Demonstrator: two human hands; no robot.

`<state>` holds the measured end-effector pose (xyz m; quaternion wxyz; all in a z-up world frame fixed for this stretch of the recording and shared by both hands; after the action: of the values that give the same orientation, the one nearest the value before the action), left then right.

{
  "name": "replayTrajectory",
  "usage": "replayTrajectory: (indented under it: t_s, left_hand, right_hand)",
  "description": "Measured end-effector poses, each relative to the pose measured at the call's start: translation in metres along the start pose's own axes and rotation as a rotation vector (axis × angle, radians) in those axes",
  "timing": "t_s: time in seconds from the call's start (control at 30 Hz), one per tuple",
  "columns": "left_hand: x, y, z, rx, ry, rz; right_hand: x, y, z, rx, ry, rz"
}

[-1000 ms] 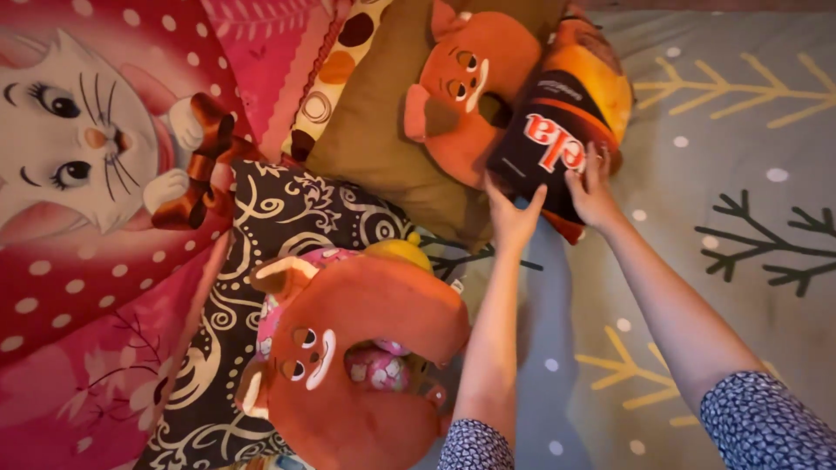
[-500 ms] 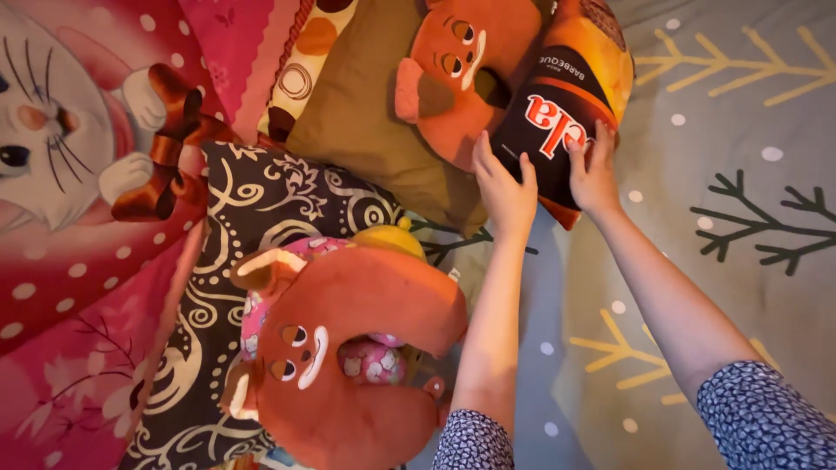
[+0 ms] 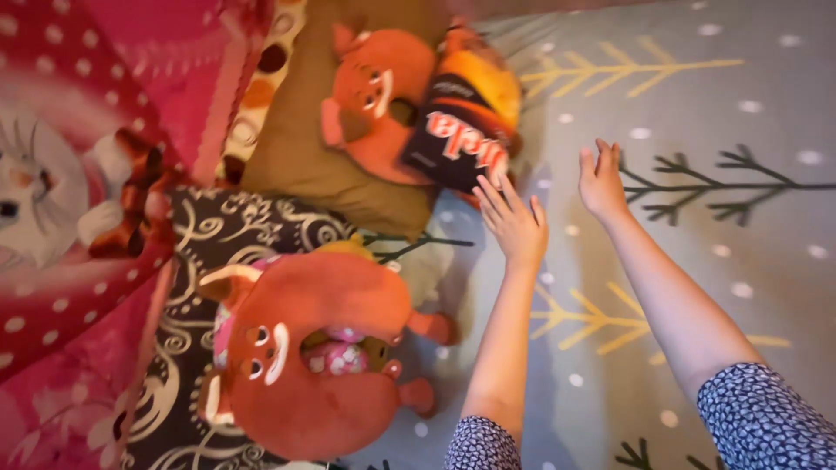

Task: Arranging various pillows, plush toys, and other items on a bed.

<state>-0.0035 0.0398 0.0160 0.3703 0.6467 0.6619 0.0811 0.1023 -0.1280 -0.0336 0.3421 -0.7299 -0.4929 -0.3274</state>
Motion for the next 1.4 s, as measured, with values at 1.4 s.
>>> replayTrajectory:
  t_s: [1.4]
  left_hand:
    - [-0.836,-0.449,0.152,0.755,-0.585,1.121]
  right_hand:
    - [-0.681,-0.351,-0.77,-0.904,-0.011,0.682]
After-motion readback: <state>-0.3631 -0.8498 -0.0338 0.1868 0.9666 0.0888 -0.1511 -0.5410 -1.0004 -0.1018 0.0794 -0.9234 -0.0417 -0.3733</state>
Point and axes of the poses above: each hand's wrist, its own y-axis towards the middle knuckle, its own z-axis out of the palm, x = y × z, the point moved 3 cm from there along y, towards the middle knuckle, and after that the axes turned 11 degrees about z, right-handed, at the moved point
